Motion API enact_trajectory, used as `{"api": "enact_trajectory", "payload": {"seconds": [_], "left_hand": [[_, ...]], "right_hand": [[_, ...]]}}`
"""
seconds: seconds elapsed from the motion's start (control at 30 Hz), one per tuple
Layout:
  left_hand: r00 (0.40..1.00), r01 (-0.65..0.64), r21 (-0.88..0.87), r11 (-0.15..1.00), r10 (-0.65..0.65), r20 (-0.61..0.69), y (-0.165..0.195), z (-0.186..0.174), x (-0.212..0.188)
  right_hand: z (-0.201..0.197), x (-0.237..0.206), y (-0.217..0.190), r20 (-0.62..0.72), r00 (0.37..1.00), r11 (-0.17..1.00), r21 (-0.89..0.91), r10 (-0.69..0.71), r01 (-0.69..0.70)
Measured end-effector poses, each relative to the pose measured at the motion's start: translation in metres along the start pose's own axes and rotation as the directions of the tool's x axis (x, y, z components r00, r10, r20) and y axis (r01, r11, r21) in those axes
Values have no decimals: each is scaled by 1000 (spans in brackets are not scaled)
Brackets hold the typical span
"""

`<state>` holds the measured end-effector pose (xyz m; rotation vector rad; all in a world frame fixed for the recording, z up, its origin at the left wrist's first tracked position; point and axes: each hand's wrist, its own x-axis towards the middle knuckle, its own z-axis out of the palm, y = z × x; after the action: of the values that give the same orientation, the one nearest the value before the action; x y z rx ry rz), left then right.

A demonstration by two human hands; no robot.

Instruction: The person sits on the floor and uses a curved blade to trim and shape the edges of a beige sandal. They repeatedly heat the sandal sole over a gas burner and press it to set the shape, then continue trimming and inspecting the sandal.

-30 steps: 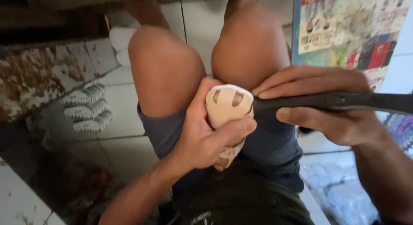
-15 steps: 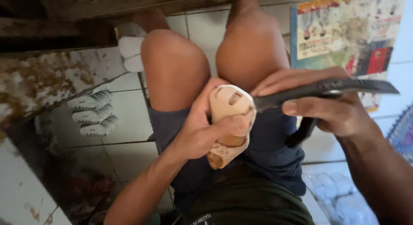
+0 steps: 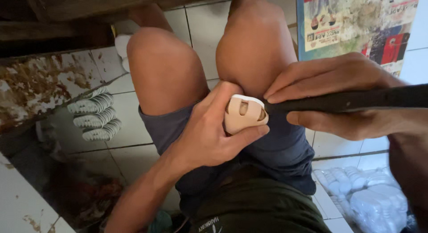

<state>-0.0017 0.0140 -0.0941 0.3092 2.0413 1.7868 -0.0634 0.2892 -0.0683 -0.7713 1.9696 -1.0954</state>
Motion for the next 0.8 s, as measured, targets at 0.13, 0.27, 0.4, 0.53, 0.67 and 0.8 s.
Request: {"api": "enact_trajectory", "payload": {"seconds": [0.13, 0.27, 0.4, 0.53, 0.67, 0.8], "left_hand": [[997, -78, 19, 997, 78, 0, 0, -1, 0], [998, -67, 22, 997, 67, 10, -3, 0, 0], [997, -72, 66, 995, 70, 30, -4, -1, 1], [992, -129, 112, 985, 128, 23, -1, -3, 1], [992, -127, 204, 971, 123, 33, -3, 0, 1], [997, -70, 177, 982, 62, 54, -5, -1, -4]], "right_hand": [[-4, 3, 9, -18, 998, 993, 99, -56, 57], [-13, 11, 4, 4, 995, 986, 135, -95, 93], [-19, 15, -18, 145, 989, 1000, 13, 22, -25], [-26, 32, -13, 58, 992, 963, 249, -116, 98], [-24, 35, -4, 193, 981, 990, 138, -1, -26], [-26, 36, -20, 293, 955, 987, -162, 48, 0]]}}
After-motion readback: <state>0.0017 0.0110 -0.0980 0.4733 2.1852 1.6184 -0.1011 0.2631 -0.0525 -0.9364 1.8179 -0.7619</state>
